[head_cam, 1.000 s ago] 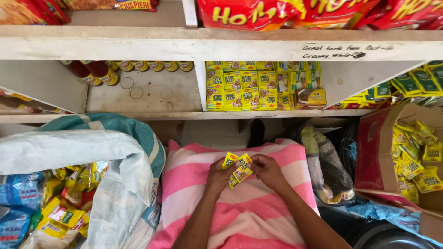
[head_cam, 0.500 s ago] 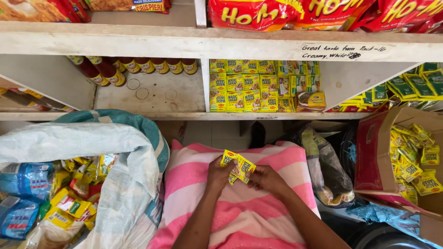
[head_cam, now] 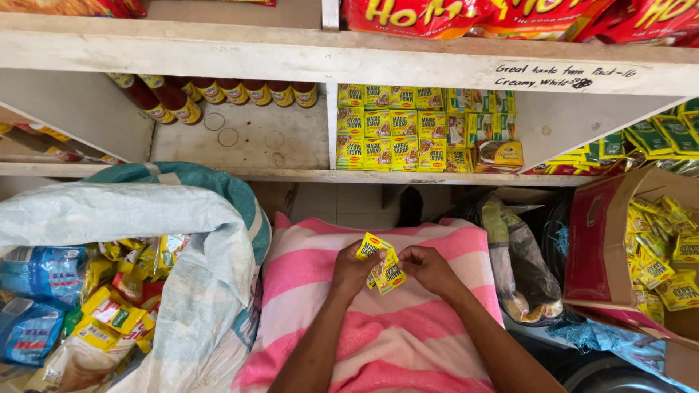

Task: The person picks up packets of seasoning and places them onto a shelf in a store, arranging them into rows by hand.

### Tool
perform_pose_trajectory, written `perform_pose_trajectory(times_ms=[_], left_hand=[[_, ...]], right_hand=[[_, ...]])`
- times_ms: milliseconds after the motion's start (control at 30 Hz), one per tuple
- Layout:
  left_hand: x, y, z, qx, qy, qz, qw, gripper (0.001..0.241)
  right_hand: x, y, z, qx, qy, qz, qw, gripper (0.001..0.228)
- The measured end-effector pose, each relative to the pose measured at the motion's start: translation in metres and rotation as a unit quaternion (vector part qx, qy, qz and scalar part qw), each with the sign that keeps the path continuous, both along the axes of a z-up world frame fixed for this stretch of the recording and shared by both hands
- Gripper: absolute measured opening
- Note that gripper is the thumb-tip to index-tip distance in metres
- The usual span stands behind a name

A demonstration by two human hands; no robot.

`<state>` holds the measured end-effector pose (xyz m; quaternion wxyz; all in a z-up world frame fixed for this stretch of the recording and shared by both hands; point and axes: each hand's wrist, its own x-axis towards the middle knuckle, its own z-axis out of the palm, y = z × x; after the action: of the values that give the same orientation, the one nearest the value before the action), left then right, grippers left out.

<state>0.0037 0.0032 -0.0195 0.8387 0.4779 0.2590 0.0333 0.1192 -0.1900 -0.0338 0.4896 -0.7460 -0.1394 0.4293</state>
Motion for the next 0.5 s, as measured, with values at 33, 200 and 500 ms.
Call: perform_pose_trajectory(times_ms=[33,200,500], left_hand=[[0.001,0.000,0.001,-0.004,0.002,0.000,1.000,0.019],[0.004,-0.004,-0.005,-0.016,0.010,-0.003,1.000,0.023],[0.003,-0.004,-0.006,0.009,0.014,-0.007,1.000,0.024]], right_hand=[[0.000,-0.001,-0.005,0.003,0.016,-0.002,1.000,0.007],[-0.001,0.006,0.018,0.009,0.030,-0.098,0.995,0.007],[0.016,0.010,0.024,0.009,0.028,-0.089,0.996,0.005]])
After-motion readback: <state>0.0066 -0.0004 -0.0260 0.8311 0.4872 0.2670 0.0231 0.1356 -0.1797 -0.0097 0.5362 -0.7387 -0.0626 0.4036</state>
